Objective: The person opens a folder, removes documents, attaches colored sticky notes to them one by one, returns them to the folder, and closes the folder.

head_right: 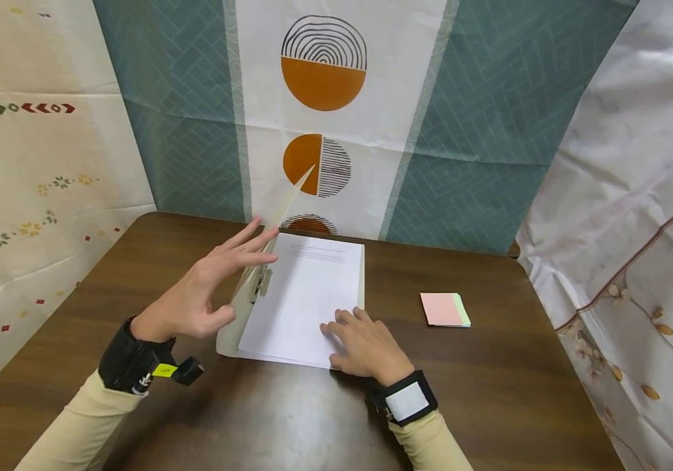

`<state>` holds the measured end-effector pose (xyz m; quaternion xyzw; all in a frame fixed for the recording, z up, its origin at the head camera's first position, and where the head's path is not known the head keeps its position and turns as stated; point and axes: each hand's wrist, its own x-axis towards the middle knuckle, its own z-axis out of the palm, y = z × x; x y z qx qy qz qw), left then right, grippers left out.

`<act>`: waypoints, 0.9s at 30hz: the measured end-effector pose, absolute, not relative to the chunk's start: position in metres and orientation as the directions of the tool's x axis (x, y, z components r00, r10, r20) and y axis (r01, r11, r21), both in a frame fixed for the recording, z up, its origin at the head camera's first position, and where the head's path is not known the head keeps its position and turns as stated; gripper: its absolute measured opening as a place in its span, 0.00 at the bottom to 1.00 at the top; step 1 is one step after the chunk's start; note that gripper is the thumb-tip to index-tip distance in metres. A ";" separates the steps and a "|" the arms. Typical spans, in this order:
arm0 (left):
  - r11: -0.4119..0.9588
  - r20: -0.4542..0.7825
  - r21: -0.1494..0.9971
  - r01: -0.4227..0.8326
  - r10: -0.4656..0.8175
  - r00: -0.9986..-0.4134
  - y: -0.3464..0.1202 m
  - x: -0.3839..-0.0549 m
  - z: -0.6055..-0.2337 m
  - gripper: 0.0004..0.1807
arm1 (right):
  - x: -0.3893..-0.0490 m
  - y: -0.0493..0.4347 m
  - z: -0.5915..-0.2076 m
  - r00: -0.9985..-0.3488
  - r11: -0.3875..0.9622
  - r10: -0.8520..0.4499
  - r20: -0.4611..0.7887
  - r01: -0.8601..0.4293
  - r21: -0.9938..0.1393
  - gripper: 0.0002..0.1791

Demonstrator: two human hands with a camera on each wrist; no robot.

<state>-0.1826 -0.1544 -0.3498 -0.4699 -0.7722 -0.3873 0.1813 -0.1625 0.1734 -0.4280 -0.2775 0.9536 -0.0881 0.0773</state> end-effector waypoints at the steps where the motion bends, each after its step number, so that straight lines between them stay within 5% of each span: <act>1: 0.261 0.645 0.427 0.866 0.584 -0.494 -0.155 -0.183 -0.350 0.47 | -0.162 0.173 -0.428 -0.836 0.833 -0.539 -0.102 -0.511 -0.212 0.30; 27: 0.282 0.621 0.444 0.850 0.588 -0.519 -0.159 -0.181 -0.351 0.45 | -0.161 0.170 -0.430 -0.843 0.834 -0.533 -0.079 -0.506 -0.219 0.27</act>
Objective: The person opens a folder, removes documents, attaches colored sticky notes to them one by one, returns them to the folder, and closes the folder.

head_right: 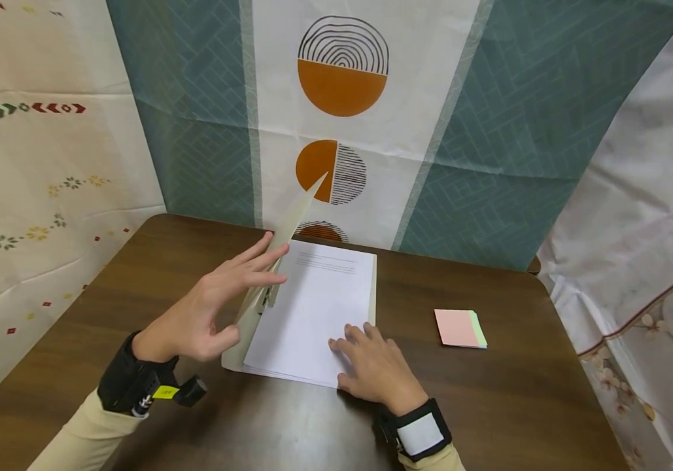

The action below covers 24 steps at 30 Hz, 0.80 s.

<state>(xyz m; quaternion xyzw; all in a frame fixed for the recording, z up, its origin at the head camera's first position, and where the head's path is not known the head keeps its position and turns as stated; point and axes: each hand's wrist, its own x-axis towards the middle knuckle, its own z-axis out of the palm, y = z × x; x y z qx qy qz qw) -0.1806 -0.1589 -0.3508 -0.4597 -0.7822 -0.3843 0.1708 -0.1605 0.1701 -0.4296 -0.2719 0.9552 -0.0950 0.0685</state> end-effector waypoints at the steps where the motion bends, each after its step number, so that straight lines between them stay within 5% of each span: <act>1: 0.282 0.622 0.446 0.850 0.585 -0.520 -0.159 -0.181 -0.350 0.45 | -0.161 0.170 -0.430 -0.843 0.834 -0.533 -0.074 -0.508 -0.216 0.27; 14: 0.348 0.629 0.389 0.853 0.577 -0.522 -0.164 -0.181 -0.350 0.38 | -0.160 0.171 -0.432 -0.847 0.840 -0.523 -0.093 -0.493 -0.227 0.29; 24: 0.394 0.742 0.263 0.881 0.501 -0.445 -0.185 -0.190 -0.345 0.33 | -0.161 0.173 -0.433 -0.843 0.831 -0.535 -0.059 -0.511 -0.221 0.29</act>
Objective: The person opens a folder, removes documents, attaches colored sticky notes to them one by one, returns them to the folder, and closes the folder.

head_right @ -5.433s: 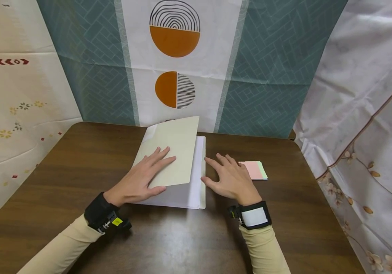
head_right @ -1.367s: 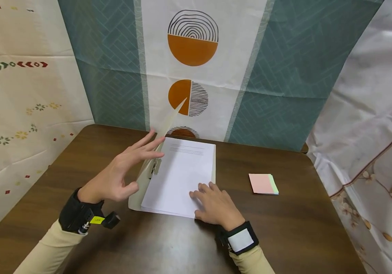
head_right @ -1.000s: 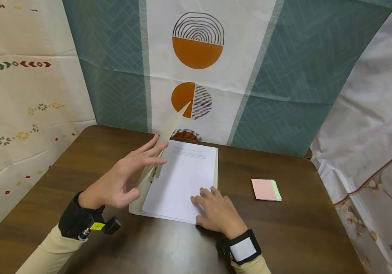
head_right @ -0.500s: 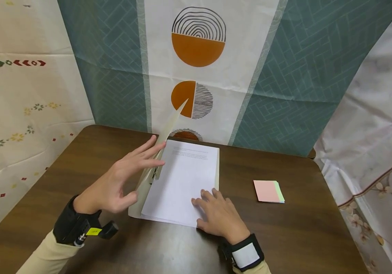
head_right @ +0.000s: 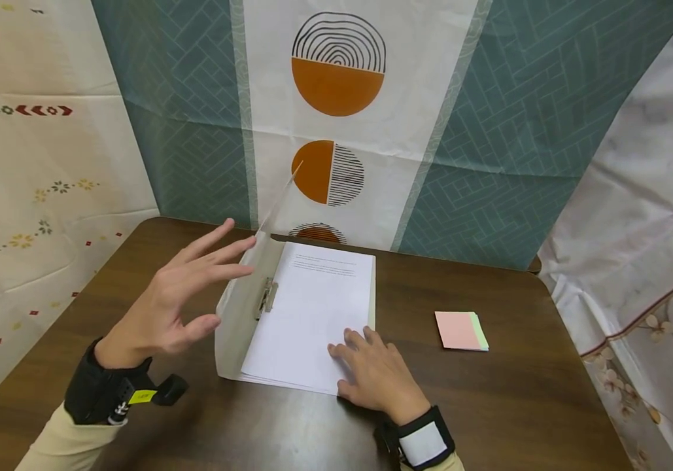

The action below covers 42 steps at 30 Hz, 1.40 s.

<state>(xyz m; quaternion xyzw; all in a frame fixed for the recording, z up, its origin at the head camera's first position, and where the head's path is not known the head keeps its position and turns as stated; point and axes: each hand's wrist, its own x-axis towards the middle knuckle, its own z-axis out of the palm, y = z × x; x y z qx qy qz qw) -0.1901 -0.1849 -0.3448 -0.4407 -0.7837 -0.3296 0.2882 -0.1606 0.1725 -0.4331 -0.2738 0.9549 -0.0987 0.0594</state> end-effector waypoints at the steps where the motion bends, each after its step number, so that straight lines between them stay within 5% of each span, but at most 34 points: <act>1: 0.399 0.759 0.253 0.882 0.484 -0.436 -0.188 -0.191 -0.344 0.34 | -0.161 0.173 -0.433 -0.843 0.830 -0.536 -0.057 -0.513 -0.221 0.29; 8: 0.488 0.775 0.222 0.844 0.437 -0.457 -0.207 -0.188 -0.331 0.37 | -0.160 0.173 -0.433 -0.839 0.826 -0.542 -0.043 -0.523 -0.211 0.29; 25: 0.851 0.581 0.233 0.471 0.266 -0.769 -0.249 -0.149 -0.301 0.26 | -0.159 0.172 -0.432 -0.839 0.824 -0.542 -0.055 -0.517 -0.229 0.28; 35: 0.958 0.321 0.192 0.214 0.145 -0.936 -0.274 -0.154 -0.304 0.29 | -0.159 0.174 -0.433 -0.832 0.818 -0.554 -0.024 -0.538 -0.202 0.27; 42: 0.984 -0.006 0.147 0.099 0.101 -0.995 -0.287 -0.167 -0.313 0.37 | -0.159 0.175 -0.434 -0.829 0.813 -0.559 -0.012 -0.545 -0.206 0.26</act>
